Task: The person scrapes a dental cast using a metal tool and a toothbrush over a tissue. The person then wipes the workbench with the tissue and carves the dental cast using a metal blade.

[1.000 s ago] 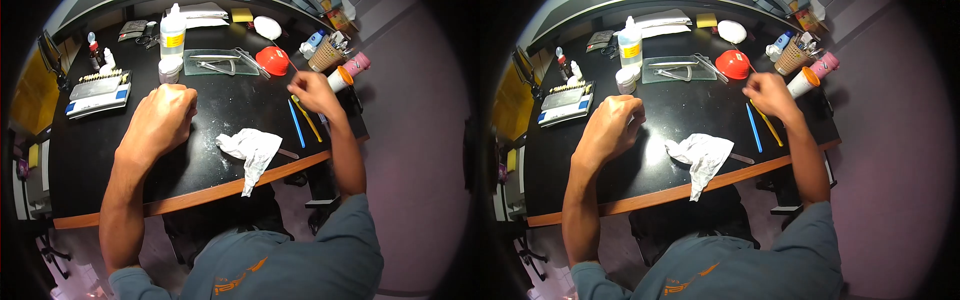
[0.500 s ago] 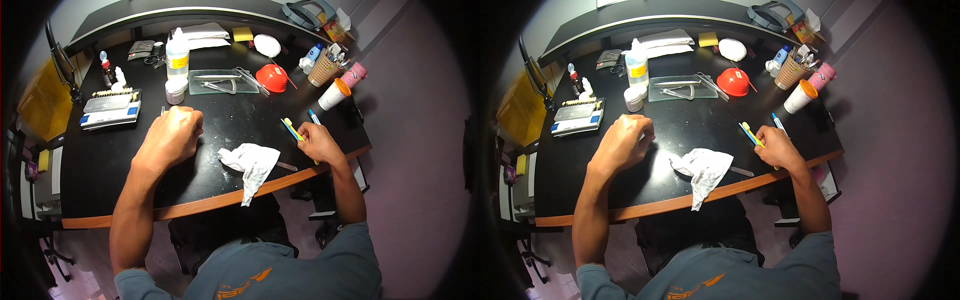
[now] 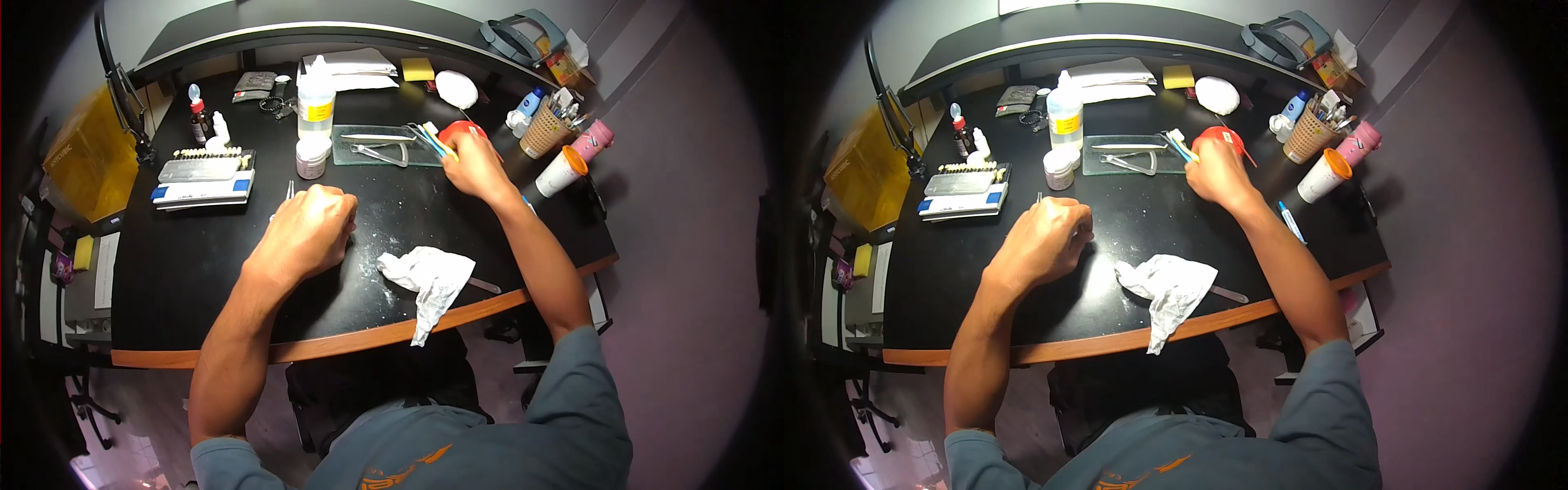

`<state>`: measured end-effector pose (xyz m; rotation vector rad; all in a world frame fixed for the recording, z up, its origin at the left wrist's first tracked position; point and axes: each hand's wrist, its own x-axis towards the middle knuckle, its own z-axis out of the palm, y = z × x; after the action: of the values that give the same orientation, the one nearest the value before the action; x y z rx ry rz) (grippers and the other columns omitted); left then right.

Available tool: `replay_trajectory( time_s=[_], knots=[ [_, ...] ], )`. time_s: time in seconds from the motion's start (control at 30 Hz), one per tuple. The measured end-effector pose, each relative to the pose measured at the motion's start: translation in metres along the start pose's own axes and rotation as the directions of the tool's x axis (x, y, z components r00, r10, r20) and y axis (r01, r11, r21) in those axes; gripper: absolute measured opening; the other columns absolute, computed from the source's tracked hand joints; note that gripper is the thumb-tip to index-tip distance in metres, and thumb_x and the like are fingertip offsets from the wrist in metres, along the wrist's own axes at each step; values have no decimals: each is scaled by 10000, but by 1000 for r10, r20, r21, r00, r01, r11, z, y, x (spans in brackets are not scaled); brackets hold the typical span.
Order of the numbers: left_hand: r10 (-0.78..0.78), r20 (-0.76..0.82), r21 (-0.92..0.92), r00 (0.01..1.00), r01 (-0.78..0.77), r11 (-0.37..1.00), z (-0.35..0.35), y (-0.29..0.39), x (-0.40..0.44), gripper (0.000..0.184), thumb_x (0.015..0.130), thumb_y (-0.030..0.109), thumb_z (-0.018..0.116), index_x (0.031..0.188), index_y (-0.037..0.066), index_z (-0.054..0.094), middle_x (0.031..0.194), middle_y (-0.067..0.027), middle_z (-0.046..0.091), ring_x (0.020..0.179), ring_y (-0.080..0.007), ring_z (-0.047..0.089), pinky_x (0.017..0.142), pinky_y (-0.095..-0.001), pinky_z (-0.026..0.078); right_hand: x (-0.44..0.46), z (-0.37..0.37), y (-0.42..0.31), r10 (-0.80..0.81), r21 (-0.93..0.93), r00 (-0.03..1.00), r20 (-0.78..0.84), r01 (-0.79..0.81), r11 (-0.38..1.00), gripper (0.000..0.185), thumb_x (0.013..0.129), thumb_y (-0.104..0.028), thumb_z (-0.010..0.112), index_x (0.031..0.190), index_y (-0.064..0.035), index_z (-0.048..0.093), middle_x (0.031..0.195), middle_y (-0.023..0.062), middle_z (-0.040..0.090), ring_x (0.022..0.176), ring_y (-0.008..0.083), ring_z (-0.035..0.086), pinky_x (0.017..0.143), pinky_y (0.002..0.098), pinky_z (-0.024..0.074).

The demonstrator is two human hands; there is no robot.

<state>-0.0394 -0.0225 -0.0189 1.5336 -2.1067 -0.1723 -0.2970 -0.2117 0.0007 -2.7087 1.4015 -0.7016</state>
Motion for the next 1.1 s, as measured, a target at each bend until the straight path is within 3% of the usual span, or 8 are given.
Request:
replay_trajectory(
  time_s=[0.27, 0.47, 0.53, 0.6, 0.67, 0.73, 1.0, 1.1],
  knots=[
    [22, 29, 59, 999, -24, 998, 9, -1, -1, 144, 856, 83, 755, 843, -3, 641, 885, -203, 712, 834, -439, 720, 728, -538, 587, 58, 57, 1, 201, -121, 975, 93, -189, 974, 210, 851, -108, 725, 1002, 20, 797, 1040, 302, 759, 1019, 471, 743, 923, 556, 582],
    [85, -55, 52, 995, -82, 995, 10, -6, -3, 118, 851, 54, 735, 839, -2, 631, 852, -196, 708, 784, -442, 718, 685, -526, 589, 36, 46, -3, 9, -139, 998, -67, -19, 990, 279, 853, -150, 763, 1091, -4, 771, 1108, 254, 715, 1060, 425, 710, 937, 523, 565],
    [58, -32, 45, 998, -56, 997, 8, -5, -2, 93, 857, 42, 734, 852, -2, 653, 854, -195, 710, 800, -429, 719, 700, -513, 588, 19, 24, -8, -132, 72, 991, -12, 133, 989, 252, 865, -128, 764, 1079, 5, 762, 983, 199, 731, 948, 332, 728, 853, 455, 576],
    [49, -34, 42, 998, -47, 998, 8, -4, -3, 96, 857, 43, 741, 846, -8, 660, 855, -194, 713, 819, -422, 722, 718, -507, 585, -7, -7, -20, -177, 341, 961, 212, 97, 935, 228, 876, -103, 776, 1072, 11, 764, 885, 140, 734, 825, 226, 715, 762, 377, 578],
    [43, -26, 17, 999, -43, 999, 4, -2, -2, 101, 851, 39, 748, 840, -12, 662, 852, -192, 713, 824, -418, 723, 720, -500, 583, -35, -35, -31, -276, 459, 882, 383, 77, 885, 205, 886, -87, 786, 1061, 20, 764, 842, 100, 731, 748, 156, 681, 700, 321, 561],
    [54, -40, -27, 998, -55, 998, 5, 0, -2, 96, 839, 21, 758, 836, -16, 669, 851, -188, 715, 827, -412, 723, 734, -486, 579, -51, -59, -30, -321, 381, 779, 539, 115, 918, 174, 897, -75, 785, 1042, 19, 761, 885, 110, 740, 756, 177, 696, 703, 329, 565],
    [129, -72, -155, 989, -139, 978, -3, 7, 3, 110, 825, -26, 786, 880, -8, 693, 829, -161, 700, 748, -350, 694, 690, -427, 538, -149, -74, 7, -186, 356, 914, 360, 49, 933, 142, 866, -95, 835, 971, -9, 794, 865, 106, 689, 746, 202, 684, 649, 339, 530],
    [169, -6, -341, 986, -161, 926, -11, 30, 5, 123, 829, -37, 800, 909, -5, 713, 802, -132, 681, 637, -260, 638, 601, -375, 488, -182, -60, -2, 61, 405, 970, 235, -155, 901, 188, 848, -135, 892, 972, -19, 811, 907, 64, 684, 776, 158, 674, 644, 305, 518]
  ],
)
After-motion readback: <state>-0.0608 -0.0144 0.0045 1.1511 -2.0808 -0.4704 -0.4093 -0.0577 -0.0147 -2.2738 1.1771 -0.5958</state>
